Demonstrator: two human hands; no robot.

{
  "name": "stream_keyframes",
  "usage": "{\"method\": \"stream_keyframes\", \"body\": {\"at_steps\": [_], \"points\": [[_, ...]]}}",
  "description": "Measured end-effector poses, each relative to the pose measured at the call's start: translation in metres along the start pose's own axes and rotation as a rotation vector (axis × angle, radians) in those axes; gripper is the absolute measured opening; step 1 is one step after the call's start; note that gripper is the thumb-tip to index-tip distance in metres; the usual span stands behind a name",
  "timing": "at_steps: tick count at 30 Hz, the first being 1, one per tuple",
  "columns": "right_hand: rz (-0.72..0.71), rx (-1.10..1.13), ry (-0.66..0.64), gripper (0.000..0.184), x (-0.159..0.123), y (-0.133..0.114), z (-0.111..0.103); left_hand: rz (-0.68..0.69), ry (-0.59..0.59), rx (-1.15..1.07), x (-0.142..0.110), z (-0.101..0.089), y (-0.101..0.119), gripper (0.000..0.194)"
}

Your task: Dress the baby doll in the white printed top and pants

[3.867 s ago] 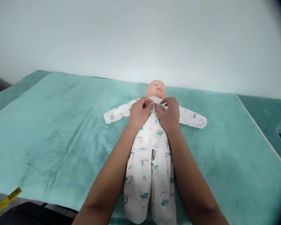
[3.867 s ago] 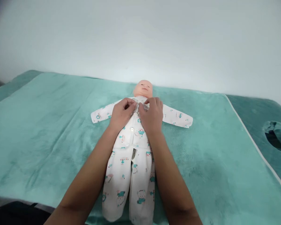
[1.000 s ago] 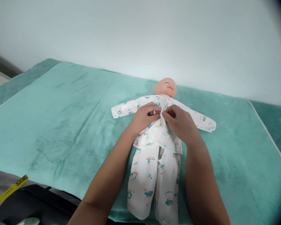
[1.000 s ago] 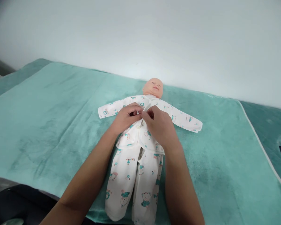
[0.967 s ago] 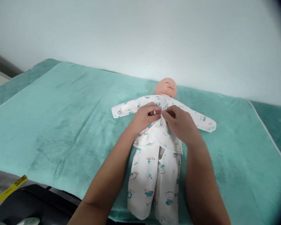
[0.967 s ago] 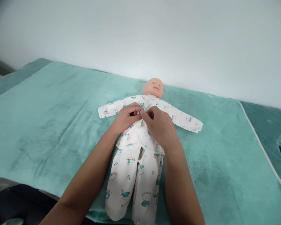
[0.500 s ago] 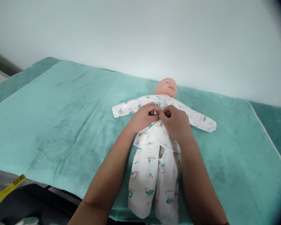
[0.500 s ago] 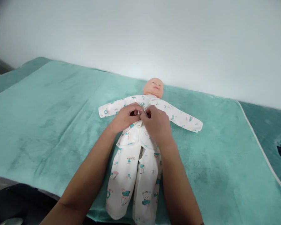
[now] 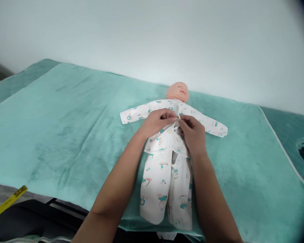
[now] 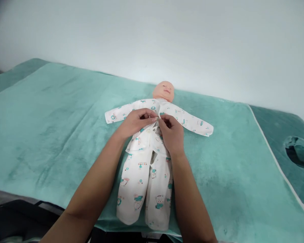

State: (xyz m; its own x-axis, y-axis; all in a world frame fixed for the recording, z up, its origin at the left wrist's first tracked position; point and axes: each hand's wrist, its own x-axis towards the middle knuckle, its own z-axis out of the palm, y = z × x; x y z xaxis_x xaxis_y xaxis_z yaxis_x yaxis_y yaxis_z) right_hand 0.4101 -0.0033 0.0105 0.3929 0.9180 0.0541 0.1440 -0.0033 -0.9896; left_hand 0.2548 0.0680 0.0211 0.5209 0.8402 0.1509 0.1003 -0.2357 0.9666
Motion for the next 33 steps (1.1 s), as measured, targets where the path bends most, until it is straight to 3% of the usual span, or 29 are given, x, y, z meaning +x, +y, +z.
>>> {"method": "stream_keyframes", "body": {"at_steps": [4,16,33], "points": [[-0.013,0.008,0.015,0.024,0.002,0.001,-0.001,-0.021,0.009,0.042,0.000,0.000,-0.001,0.022],[-0.022,0.032,-0.117,0.022,0.004,0.000,-0.006,-0.087,0.048,-0.085,0.002,0.001,-0.006,0.019],[-0.095,-0.121,-0.171,0.036,0.001,-0.004,-0.006,-0.082,0.141,-0.038,0.001,0.015,-0.002,0.016]]}}
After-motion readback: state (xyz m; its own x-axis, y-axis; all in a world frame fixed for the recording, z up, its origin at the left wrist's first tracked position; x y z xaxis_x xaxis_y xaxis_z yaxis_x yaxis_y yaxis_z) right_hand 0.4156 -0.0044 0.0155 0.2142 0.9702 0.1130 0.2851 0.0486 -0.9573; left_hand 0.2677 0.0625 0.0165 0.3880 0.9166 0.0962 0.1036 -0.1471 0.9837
